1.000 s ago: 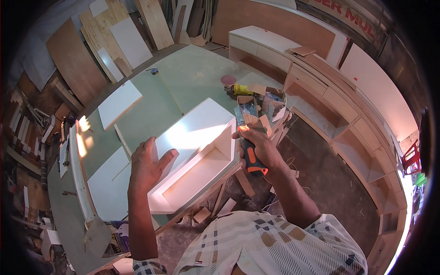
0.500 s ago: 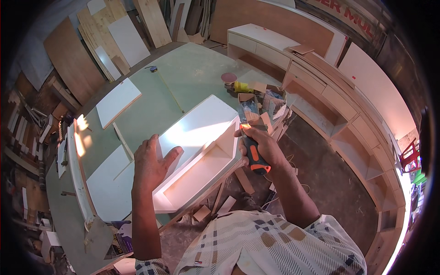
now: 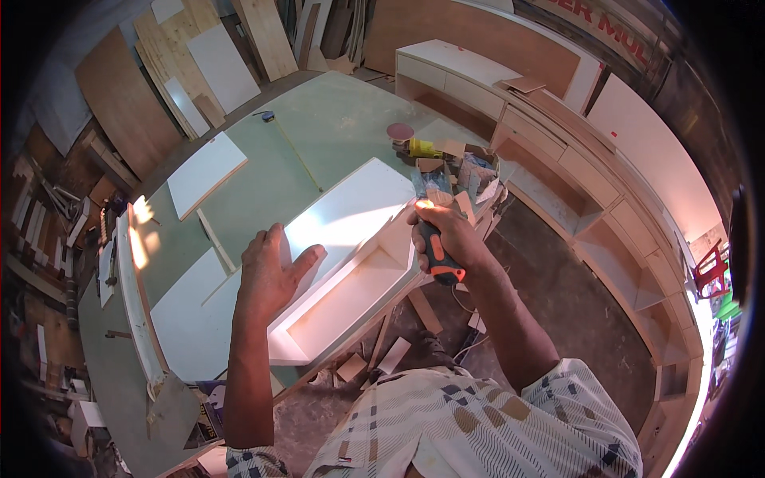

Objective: The person applies a white strip to the edge of a wooden drawer by hand and cuts the excess strip using a utility knife.

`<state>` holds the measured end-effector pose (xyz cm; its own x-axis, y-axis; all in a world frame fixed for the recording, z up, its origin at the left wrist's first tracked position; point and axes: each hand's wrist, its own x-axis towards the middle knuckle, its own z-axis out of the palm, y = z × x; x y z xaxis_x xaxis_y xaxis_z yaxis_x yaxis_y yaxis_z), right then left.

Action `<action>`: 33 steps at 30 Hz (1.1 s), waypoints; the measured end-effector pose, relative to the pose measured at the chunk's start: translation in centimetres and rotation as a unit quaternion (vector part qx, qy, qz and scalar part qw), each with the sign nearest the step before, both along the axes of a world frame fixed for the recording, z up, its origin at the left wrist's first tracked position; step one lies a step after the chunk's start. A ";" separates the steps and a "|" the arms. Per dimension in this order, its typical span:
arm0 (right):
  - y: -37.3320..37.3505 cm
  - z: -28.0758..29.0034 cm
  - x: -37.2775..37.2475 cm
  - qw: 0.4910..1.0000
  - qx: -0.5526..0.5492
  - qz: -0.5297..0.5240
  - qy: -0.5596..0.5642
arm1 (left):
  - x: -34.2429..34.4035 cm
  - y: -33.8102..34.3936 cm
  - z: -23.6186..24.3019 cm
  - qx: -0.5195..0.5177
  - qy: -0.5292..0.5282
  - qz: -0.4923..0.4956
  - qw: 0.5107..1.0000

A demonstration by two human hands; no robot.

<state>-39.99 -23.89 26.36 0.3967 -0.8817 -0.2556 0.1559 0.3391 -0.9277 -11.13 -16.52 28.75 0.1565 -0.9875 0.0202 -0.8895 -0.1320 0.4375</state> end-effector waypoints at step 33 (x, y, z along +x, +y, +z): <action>9.8 -1.2 9.8 0.998 -0.027 -0.016 -0.056 | 13.2 7.6 -3.2 -0.098 0.276 -0.031 0.956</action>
<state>-30.23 -14.06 25.13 0.3906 -0.9059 -0.1638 0.2697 0.2828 -0.9205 2.11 -8.87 25.58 0.1380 -0.9810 0.1366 -0.5189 0.0459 0.8536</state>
